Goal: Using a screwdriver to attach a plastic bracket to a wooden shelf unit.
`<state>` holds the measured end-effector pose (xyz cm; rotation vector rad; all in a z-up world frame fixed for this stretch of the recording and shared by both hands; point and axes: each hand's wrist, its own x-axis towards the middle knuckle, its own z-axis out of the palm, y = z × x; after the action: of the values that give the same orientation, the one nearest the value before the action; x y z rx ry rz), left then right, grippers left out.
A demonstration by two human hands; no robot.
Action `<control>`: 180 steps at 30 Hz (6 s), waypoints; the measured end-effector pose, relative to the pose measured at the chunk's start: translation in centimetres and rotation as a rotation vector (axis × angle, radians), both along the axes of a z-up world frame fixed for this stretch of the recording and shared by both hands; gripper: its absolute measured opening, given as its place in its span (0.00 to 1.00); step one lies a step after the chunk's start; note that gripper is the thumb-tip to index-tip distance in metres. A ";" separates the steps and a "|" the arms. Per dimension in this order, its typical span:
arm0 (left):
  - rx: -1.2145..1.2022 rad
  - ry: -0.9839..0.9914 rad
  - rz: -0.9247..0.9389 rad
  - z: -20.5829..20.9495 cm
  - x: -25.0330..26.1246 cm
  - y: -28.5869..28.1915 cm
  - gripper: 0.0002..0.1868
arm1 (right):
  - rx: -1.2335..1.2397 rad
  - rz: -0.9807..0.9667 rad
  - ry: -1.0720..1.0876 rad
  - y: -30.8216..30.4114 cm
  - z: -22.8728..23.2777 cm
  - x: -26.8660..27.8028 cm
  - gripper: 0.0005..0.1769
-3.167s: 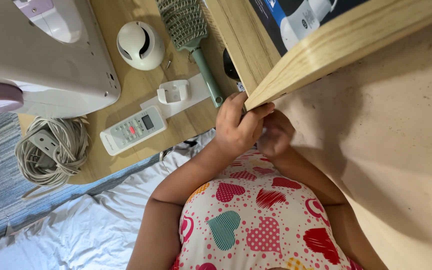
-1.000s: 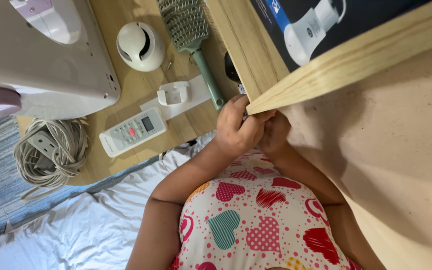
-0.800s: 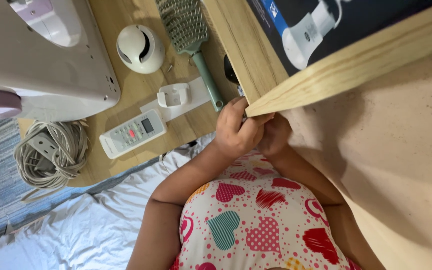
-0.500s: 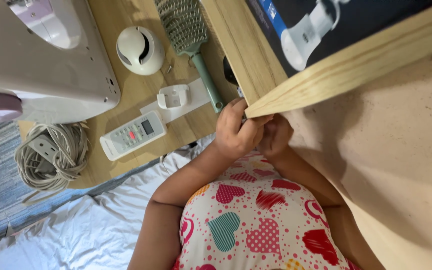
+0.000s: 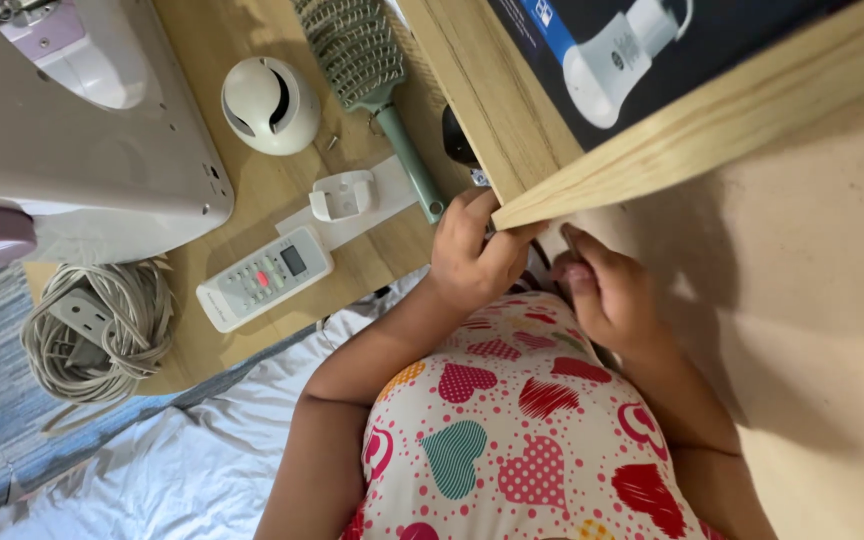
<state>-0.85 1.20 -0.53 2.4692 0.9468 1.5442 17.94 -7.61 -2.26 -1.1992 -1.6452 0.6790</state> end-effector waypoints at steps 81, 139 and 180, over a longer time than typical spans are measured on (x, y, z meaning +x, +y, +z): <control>-0.268 -0.285 -0.429 0.1 -5.1 -2.8 0.09 | -0.184 -0.293 -0.935 -2.7 10.6 -5.0 0.35; -1.556 -1.368 -0.973 -5.2 2.9 -3.4 0.11 | -0.739 -0.211 -0.064 -1.2 8.6 -3.9 0.15; -1.594 -1.397 -1.004 -4.4 2.4 -3.4 0.10 | -0.171 -0.396 -1.294 -12.1 9.7 -4.3 0.32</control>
<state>1.59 -2.20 -4.92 0.2759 0.1991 0.8903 13.65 -19.69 7.46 -2.2544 -2.2174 -0.3559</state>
